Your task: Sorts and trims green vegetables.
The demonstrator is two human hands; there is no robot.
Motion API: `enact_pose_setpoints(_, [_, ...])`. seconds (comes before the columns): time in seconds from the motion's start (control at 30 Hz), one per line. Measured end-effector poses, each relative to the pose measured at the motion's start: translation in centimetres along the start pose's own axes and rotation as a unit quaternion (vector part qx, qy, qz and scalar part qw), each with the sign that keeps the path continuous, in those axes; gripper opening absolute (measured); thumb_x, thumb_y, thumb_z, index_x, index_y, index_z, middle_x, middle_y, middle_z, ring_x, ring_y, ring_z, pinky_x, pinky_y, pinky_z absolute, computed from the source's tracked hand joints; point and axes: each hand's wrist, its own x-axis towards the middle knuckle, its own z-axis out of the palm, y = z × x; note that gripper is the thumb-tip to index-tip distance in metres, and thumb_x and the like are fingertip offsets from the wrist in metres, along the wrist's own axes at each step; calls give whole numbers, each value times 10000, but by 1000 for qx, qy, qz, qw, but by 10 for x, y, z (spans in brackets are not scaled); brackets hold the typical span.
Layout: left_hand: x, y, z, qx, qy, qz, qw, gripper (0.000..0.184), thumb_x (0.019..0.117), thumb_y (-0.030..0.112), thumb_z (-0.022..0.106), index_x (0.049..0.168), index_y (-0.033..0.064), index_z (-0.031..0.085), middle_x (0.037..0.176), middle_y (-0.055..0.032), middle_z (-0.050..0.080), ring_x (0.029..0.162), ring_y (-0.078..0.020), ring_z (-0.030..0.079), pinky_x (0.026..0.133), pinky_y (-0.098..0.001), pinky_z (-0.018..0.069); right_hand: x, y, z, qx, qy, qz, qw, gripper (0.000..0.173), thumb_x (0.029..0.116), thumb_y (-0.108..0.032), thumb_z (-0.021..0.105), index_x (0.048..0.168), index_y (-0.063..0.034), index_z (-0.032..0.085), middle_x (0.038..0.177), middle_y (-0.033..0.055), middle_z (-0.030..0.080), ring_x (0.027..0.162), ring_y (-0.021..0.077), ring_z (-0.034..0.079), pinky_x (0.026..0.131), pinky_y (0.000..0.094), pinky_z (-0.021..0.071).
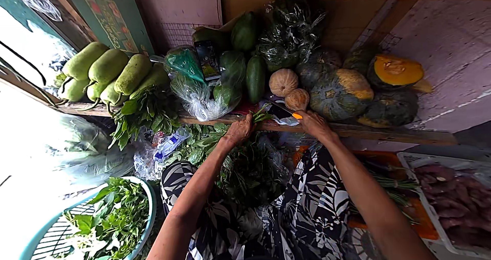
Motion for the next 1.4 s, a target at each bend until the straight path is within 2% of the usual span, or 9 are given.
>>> enact_pose_setpoints(0.2, [-1,-9,1,39,57,34,997,504,1102,316,452,1455,-43,433,1144,-303,671,960,-496,694,827,-625,543,-93,-12,-38,138,4,94,986,425,1108,-197,448,1509,-56,463,1279,303,625,1160,494,619,970,685,461])
enact_pose_setpoints(0.27, [12,-7,5,56,37,18,998,522,1108,319,415,1485,-43,410,1220,-309,650,1013,-496,689,865,-627,534,-115,-28,-31,189,14,118,975,476,1092,-321,501,1488,-59,469,1214,290,648,1082,465,653,929,662,496])
enact_pose_setpoints(0.37, [21,2,3,96,-11,-12,995,538,1122,316,356,1531,-34,345,1315,-312,597,1075,-493,666,910,-613,519,-126,-67,-14,201,-4,103,974,488,1071,-311,559,1464,-38,465,1162,280,666,1052,442,673,931,606,516])
enact_pose_setpoints(0.6, [19,16,3,141,-30,-37,989,498,1129,257,331,1515,-57,355,1327,-321,573,1063,-487,665,890,-586,527,-110,-109,-2,107,-44,55,992,443,1102,-265,479,1445,15,458,1237,275,645,1122,440,656,989,567,488])
enact_pose_setpoints(0.73, [6,10,13,119,37,3,992,440,1116,222,398,1431,-84,426,1213,-330,607,973,-492,678,796,-584,549,-106,-112,-1,76,-76,59,992,447,1109,-277,459,1442,19,442,1225,286,640,1135,453,646,986,569,487])
enact_pose_setpoints(0.9, [15,22,6,142,-36,-47,988,489,1133,246,301,1486,-87,363,1318,-326,566,1085,-476,662,898,-566,530,-102,-120,-10,34,-130,76,988,467,1108,-277,459,1477,1,390,1212,281,642,1153,449,638,977,567,491])
enact_pose_setpoints(1.07, [14,26,5,152,-46,-60,986,462,1136,223,277,1446,-103,381,1298,-341,569,1102,-493,650,910,-573,521,-92,-124,-27,10,-185,73,980,450,1092,-218,494,1472,-16,360,1140,273,664,1119,449,658,940,584,508])
enact_pose_setpoints(1.2, [16,28,9,176,-43,-55,982,389,1110,93,283,1415,-116,402,1265,-343,582,1079,-495,657,896,-565,523,-77,-132,-40,-14,-217,73,973,459,1088,-181,489,1487,-18,331,1178,280,649,1157,458,641,949,589,501])
enact_pose_setpoints(1.4, [16,25,18,177,-32,-57,982,366,1096,50,303,1406,-116,407,1270,-351,570,1121,-513,627,913,-577,507,-55,-139,-22,11,-211,81,974,466,1088,-182,482,1484,6,325,1207,294,632,1152,462,642,938,582,513])
